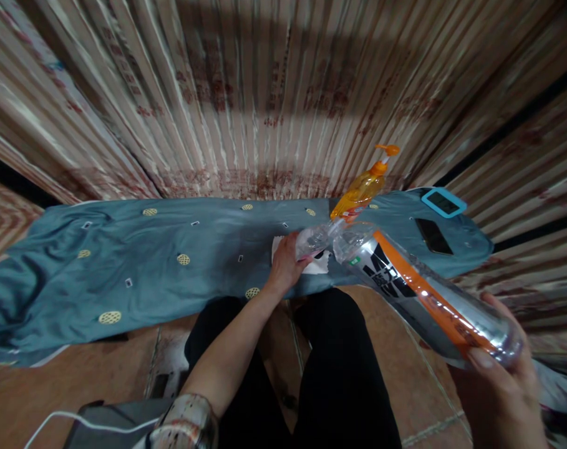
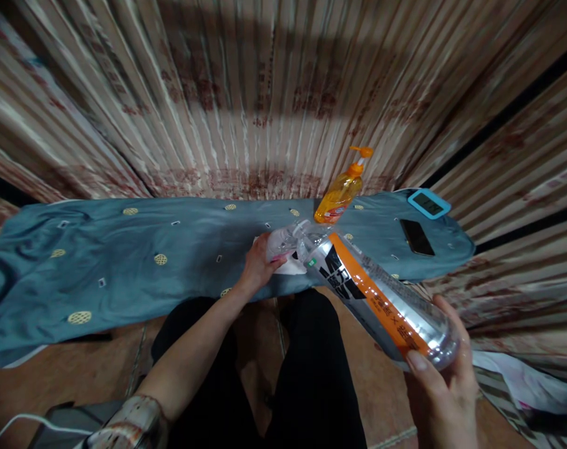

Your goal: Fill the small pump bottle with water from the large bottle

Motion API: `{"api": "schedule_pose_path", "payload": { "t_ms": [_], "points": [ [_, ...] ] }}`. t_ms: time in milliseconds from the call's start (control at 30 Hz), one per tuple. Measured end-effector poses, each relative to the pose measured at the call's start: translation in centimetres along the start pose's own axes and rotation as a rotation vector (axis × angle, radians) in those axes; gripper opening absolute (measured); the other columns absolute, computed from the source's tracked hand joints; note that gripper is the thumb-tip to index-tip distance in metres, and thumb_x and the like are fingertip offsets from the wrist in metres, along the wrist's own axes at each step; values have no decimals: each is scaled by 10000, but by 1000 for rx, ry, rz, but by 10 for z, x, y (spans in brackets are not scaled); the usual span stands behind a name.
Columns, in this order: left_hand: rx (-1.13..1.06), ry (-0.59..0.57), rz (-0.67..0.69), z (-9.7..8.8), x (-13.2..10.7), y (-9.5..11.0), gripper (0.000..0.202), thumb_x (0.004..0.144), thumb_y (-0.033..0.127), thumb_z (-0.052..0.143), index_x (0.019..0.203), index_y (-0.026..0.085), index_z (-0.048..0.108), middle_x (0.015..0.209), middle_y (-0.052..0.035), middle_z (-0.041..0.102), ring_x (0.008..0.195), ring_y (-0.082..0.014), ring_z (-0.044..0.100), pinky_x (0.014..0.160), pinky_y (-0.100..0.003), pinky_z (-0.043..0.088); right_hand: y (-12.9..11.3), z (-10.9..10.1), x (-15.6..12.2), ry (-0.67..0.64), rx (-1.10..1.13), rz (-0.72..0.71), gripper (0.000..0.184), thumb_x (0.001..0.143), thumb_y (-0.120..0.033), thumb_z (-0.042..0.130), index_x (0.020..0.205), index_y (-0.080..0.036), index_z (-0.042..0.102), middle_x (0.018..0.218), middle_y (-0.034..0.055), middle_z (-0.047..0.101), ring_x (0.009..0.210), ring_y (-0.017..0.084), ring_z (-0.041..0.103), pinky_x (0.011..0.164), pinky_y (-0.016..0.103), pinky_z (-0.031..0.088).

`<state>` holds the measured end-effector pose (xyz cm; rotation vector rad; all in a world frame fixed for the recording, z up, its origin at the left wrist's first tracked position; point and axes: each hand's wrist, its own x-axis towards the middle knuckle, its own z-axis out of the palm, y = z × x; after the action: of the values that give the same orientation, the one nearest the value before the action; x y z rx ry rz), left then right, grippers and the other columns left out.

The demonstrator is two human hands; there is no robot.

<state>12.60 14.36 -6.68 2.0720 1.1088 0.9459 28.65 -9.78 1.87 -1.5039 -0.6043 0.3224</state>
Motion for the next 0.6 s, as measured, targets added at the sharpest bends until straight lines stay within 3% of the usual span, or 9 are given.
{"api": "schedule_pose_path", "payload": {
  "t_ms": [167, 267, 367, 467, 600],
  "points": [
    [10, -1, 16, 1, 0, -1, 601, 707, 253, 754, 1216, 186, 442, 1191, -113, 591, 1146, -289, 562, 966, -452, 466, -3, 3, -3, 3, 39, 4, 863, 588, -436, 813, 1378, -287, 499, 1301, 47, 478, 1255, 362, 388, 1104, 575, 199],
    [24, 10, 27, 4, 0, -3, 614, 703, 254, 760, 1221, 189, 437, 1195, -112, 589, 1152, -289, 560, 970, -447, 467, -3, 3, -3, -14, 46, -19, 848, 610, -415, 807, 1385, -274, 492, 1301, 47, 478, 1237, 346, 415, 1066, 533, 327],
    [32, 19, 34, 7, 0, -6, 639, 708, 265, 756, 1245, 201, 415, 1221, -113, 580, 1166, -290, 558, 971, -448, 472, -4, 2, -3, -16, 48, -32, 850, 609, -392, 810, 1387, -261, 495, 1285, 61, 492, 1193, 333, 461, 904, 454, 506],
    [30, 10, 33, 8, 1, -7, 654, 702, 267, 764, 1248, 193, 411, 1222, -116, 578, 1165, -291, 558, 977, -448, 467, -5, 1, -3, -11, 48, -36, 849, 608, -393, 810, 1386, -265, 496, 1275, 65, 499, 1191, 329, 464, 780, 387, 560],
    [24, 16, 33, 8, 0, -7, 643, 704, 257, 763, 1241, 189, 417, 1207, -110, 581, 1161, -285, 557, 975, -440, 465, -5, 0, -3, -10, 38, -26, 857, 599, -400, 815, 1386, -278, 495, 1278, 47, 500, 1203, 309, 458, 919, 404, 498]
  ]
}}
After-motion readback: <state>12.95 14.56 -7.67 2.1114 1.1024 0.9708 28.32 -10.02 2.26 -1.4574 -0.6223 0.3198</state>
